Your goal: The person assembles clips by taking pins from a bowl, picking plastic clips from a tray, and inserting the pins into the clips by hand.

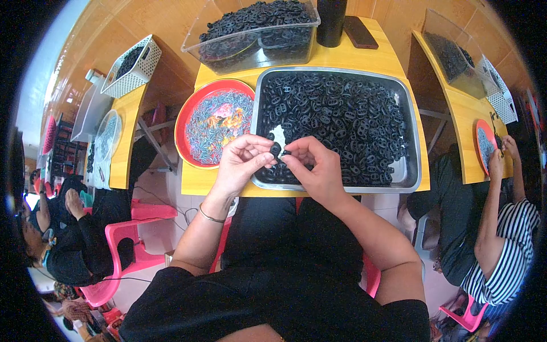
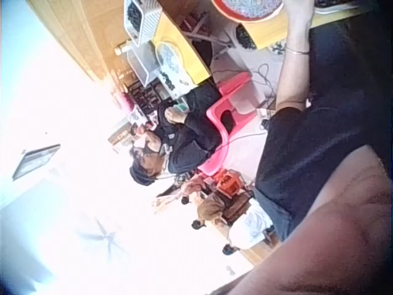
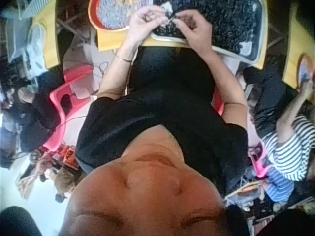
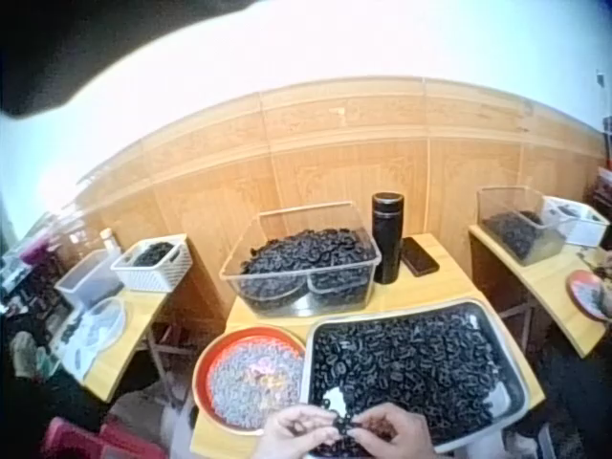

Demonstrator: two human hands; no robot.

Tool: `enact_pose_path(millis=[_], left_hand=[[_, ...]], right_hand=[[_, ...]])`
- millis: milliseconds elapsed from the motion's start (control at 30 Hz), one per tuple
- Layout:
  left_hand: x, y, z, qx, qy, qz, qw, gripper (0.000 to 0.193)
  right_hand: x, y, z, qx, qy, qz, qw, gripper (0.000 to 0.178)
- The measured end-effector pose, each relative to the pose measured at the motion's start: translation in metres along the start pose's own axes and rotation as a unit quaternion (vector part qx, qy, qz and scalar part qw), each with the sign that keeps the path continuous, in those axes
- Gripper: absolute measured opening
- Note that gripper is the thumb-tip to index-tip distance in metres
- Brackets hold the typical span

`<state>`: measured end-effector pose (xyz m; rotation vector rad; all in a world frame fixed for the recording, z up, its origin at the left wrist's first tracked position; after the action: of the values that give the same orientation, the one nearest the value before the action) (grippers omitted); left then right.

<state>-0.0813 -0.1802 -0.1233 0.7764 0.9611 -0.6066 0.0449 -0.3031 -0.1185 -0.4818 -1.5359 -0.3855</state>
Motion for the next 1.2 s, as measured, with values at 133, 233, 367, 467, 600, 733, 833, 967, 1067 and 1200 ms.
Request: enact_pose_path(millis=[133,233,367,467,600,733,833,967,1067,1200], left_hand=[[-0.002,0.0,0.002,0.003,-0.006,0.004,1.0,0.021],[-0.003,0.0,0.003,0.013,-0.007,0.006,1.0,0.021],[-0.002,0.0,0.004,0.014,-0.009,0.006,1.0,0.022],[-0.002,0.0,0.003,0.017,-0.006,0.007,1.0,0.022],[-0.002,0.0,0.003,0.018,-0.01,0.007,1.0,0.021],[-0.002,-0.001,0.004,0.016,-0.012,0.005,1.0,0.021],[-0.002,-0.001,0.004,0.016,-0.008,0.006,1.0,0.02],[-0.002,-0.001,0.005,0.013,-0.014,0.001,1.0,0.019],[-0.002,-0.002,0.003,0.037,-0.01,0.006,0.999,0.017],[-0.002,-0.003,0.004,0.03,-0.025,-0.003,0.999,0.017]], right_hand=[[-0.002,0.001,0.0,0.025,0.023,0.0,0.999,0.015],[-0.002,0.0,0.0,0.02,0.021,-0.005,1.0,0.015],[-0.001,0.0,-0.001,0.014,0.018,0.004,1.0,0.016],[-0.002,0.0,-0.001,0.016,0.019,0.007,1.0,0.017],[-0.003,0.0,-0.002,0.016,0.015,0.011,1.0,0.016],[-0.002,0.0,-0.001,0.021,0.038,0.015,0.999,0.016],[-0.003,0.0,-0.002,0.015,0.025,0.017,0.999,0.015],[-0.006,0.001,-0.003,0.023,0.034,0.026,0.999,0.015],[-0.007,0.001,-0.003,0.028,0.049,0.027,0.998,0.015],[-0.012,0.001,-0.006,0.035,0.034,0.031,0.998,0.015]])
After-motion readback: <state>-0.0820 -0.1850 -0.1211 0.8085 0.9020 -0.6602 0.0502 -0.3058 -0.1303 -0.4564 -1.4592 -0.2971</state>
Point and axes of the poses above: each hand's wrist, its own y-axis towards the middle knuckle, its own z-axis out of the palm, x = y × z, the point moved 1 cm from there along y, towards the middle knuckle, and after that the axes turned 15 degrees about z, right-handed, at the moved point
